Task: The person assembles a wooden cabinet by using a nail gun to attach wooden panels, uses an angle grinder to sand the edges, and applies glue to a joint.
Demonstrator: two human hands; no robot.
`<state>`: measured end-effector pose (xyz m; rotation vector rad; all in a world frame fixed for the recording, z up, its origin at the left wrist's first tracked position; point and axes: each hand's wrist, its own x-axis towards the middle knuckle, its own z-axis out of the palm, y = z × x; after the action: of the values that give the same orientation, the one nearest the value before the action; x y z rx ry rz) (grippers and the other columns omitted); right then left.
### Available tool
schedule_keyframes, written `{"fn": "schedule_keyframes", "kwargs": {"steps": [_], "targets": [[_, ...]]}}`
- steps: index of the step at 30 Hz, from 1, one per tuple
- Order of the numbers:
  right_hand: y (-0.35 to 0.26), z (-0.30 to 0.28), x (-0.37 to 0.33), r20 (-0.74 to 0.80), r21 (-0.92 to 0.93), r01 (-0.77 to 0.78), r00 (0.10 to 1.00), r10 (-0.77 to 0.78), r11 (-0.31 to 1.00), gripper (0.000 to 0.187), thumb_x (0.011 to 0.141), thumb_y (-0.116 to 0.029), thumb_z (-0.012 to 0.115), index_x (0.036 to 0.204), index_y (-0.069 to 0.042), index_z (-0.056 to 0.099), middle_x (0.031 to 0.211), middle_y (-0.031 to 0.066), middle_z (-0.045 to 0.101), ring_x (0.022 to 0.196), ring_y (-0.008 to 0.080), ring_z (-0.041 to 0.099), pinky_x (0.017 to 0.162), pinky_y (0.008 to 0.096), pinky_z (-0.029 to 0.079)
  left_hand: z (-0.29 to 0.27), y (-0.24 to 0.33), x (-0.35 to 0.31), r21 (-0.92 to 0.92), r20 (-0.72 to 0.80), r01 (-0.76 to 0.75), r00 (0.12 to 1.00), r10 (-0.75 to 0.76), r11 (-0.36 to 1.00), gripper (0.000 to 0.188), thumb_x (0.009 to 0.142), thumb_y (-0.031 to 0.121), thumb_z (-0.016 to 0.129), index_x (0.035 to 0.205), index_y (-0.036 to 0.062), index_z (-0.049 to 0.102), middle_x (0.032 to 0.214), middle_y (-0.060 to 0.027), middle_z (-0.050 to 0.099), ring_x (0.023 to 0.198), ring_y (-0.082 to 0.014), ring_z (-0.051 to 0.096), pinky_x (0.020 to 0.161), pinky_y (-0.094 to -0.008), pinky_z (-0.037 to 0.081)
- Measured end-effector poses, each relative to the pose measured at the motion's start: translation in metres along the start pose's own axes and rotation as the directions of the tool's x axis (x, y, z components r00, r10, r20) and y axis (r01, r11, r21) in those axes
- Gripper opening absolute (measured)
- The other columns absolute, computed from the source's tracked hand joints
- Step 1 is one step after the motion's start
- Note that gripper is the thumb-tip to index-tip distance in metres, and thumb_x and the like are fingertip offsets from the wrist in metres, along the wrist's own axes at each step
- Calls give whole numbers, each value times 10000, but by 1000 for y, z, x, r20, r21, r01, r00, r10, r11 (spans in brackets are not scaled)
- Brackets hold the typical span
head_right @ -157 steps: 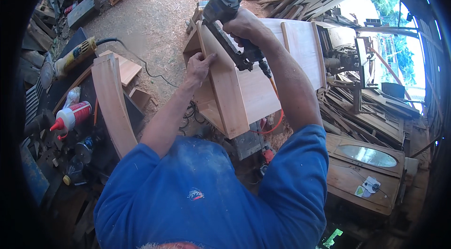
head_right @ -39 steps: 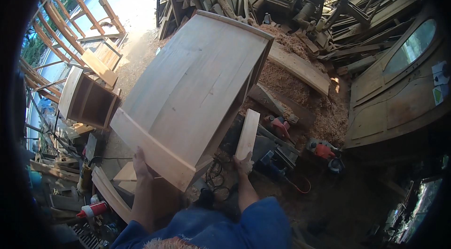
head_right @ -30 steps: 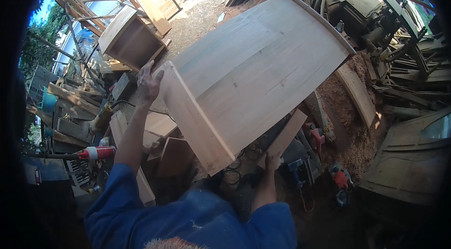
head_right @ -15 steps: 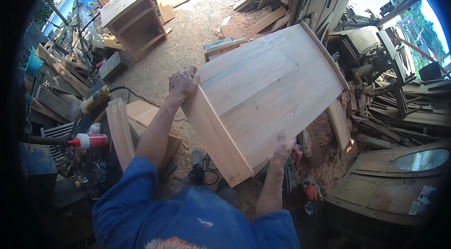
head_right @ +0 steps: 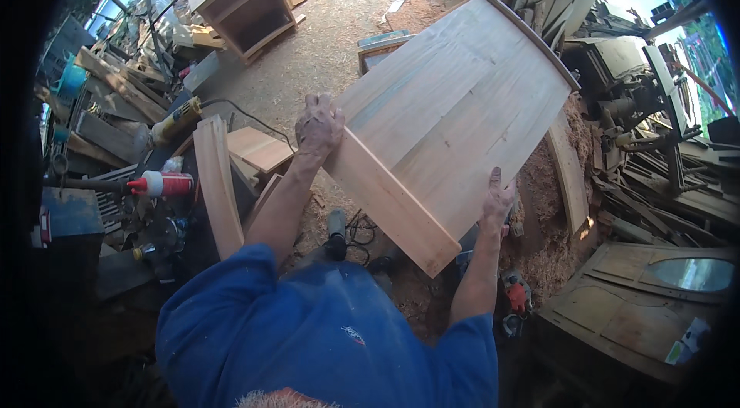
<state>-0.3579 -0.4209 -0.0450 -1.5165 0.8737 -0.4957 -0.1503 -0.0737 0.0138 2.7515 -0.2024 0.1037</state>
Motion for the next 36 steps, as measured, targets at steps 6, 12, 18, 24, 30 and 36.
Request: {"fn": "schedule_keyframes", "kwargs": {"steps": [6,12,18,24,30,36], "targets": [[3,-2,-6,117,-30,85,990,-81,996,654,1020,-421,621,1380,98,449,1207,223,654,1037,296,676,887,387,575,-42,-41,-38,-33,-164,-28,986,22,999,643,920,424,685,1396,33,499,1331,-231,502,1163,-393,599,925,-506,532],[-23,-32,2,-90,-567,111,977,-195,816,729,973,-242,677,1539,42,315,1454,290,435,1270,374,541,1024,458,501,-134,-136,-142,-197,-517,19,847,-120,980,525,918,303,720,1309,-1,548,1083,-194,614,983,-359,669,868,-446,562],[-137,80,-59,344,-400,582,811,-473,708,588,965,-175,671,1488,-16,453,1403,226,487,1260,321,558,1002,448,511,-140,-263,-92,-988,21,-106,616,-787,-110,319,973,254,688,1120,-2,567,898,-72,576,746,-189,637,645,-309,552],[-211,183,-185,684,-12,880,354,-638,475,561,883,-84,731,1405,-32,532,1387,231,487,1211,383,579,972,436,539,-182,-505,43,-992,89,-64,300,-950,-113,646,960,526,580,1291,-28,585,1290,-206,619,1090,-338,653,970,-426,517],[-184,109,-198,530,-298,772,623,-575,562,539,879,-160,769,1353,0,568,1340,243,519,1236,407,562,1017,479,514,-136,-502,129,-952,140,302,267,-954,-55,695,968,515,534,1347,-66,562,1349,-211,598,1178,-314,630,1025,-433,497],[-157,35,-240,109,-484,471,869,-483,737,436,907,-107,699,1302,38,583,1267,212,563,1029,295,674,851,384,588,-117,-479,134,-935,159,350,280,-947,-53,665,959,501,557,1328,-51,573,1311,-197,609,1133,-304,638,989,-426,512]]}}
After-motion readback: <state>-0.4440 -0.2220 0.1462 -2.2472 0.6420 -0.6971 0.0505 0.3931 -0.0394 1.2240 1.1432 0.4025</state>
